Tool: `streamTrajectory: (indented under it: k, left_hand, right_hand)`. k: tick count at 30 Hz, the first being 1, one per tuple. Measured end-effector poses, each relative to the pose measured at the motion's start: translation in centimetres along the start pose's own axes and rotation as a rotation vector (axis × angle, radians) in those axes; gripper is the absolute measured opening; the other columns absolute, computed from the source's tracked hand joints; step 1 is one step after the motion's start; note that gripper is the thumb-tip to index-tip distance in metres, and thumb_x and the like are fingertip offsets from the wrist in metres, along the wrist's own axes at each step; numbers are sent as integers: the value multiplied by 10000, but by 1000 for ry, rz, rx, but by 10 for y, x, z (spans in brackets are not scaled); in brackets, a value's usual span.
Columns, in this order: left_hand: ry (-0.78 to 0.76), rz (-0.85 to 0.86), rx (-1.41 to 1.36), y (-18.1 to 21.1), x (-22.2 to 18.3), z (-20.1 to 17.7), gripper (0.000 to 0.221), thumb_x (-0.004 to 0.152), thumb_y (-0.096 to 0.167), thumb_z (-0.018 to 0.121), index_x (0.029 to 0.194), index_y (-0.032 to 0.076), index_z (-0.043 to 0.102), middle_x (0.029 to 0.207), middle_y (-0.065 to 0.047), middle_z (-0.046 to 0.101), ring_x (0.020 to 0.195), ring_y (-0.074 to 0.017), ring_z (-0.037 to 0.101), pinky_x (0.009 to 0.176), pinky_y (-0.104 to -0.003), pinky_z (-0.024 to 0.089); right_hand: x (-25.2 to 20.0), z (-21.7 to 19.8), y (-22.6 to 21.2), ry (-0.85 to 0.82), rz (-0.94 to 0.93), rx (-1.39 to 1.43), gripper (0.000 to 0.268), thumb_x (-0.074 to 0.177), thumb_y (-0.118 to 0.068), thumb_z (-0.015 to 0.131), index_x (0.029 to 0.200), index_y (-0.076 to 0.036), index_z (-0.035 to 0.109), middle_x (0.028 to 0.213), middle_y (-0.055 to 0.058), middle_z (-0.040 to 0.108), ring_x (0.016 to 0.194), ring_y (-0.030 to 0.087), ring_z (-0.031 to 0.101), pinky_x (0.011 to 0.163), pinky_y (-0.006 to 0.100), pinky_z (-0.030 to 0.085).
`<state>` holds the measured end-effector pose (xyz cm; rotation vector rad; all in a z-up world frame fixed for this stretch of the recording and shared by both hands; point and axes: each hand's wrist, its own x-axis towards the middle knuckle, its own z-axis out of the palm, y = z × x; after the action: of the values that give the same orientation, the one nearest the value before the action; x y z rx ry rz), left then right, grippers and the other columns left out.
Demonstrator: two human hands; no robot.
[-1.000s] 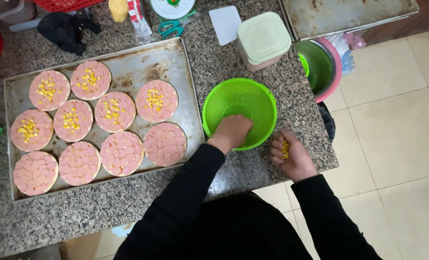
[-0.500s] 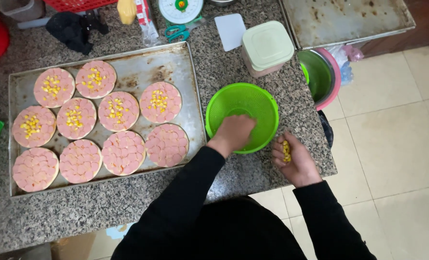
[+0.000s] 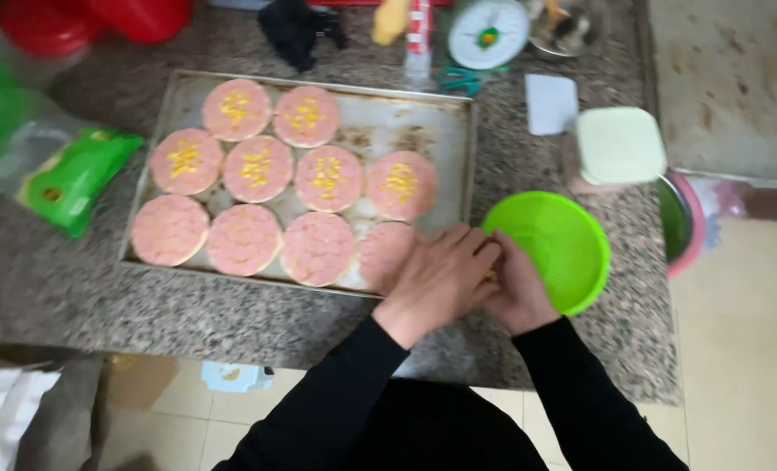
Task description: Topping dough bases with corn kernels and frying bread rolls in a pan.
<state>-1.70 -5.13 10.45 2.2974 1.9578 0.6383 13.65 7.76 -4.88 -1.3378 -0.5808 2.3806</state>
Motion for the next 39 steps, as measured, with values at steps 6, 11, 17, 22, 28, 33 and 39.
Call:
streamTrajectory:
  k: [6,11,17,22,28,33,39]
  left_hand:
    - [44,-242,100,-118,-96,6,207,975,230,729,1174,196,772,1121,-14,668,1113,-252,638,883,-373,569]
    - [10,-412,-37,-205,-187,-43,294,957,229,802,1244,172,769,1158,-90,701,1121,-381,707,916,-539,618]
    - [1,-625,-136,-281,-267,-102,382,990,311,817,1307,109,746,1227,-178,735,1132,-504,763,932,-624,643]
    - [124,-728,-198,-340,-312,-98,290,986,281,804,1235,149,738,1231,-134,729,1183,-509,741,998,-627,606]
    - [292,-838,-341,-352,-316,-145,173,978,91,787,1148,61,794,1192,-216,807,1197,-513,750,1053,-618,595]
    - [156,-1039,-424,-389,-339,-105,211,1021,202,703,1183,175,836,1174,-247,824,1185,-532,757,1031,-630,616]
    - [82,-1039,-276,-391,-348,-104,195,1019,227,709,1148,211,854,1164,-210,837,1140,-503,792,1046,-606,628]
  right_hand:
    - [73,112,94,-298,11,-42,382,1171,-444,600,1067,-106,744,971,67,613,777,243,634,618,368,574]
    - [70,268,151,-298,67,-319,485,1131,-391,508,944,-20,758,759,65,550,658,237,595,581,355,609]
    - [187,331,258,-602,-97,-393,433,1033,-242,471,1072,134,684,845,249,592,663,395,685,577,508,664]
    - [150,431,256,-239,91,-310,294,1043,-82,620,1164,172,705,943,321,701,839,467,845,746,670,687]
    - [63,513,240,-430,120,-853,542,1182,-133,515,1561,228,374,1525,373,456,1424,466,638,1153,571,580]
    - [180,454,287,-246,-287,-1371,347,972,-280,738,1195,-72,905,1095,257,836,1107,429,793,849,527,612]
    - [161,473,254,-311,-520,-1620,284,1027,-267,725,1148,-65,884,1054,227,848,1039,470,810,867,562,633]
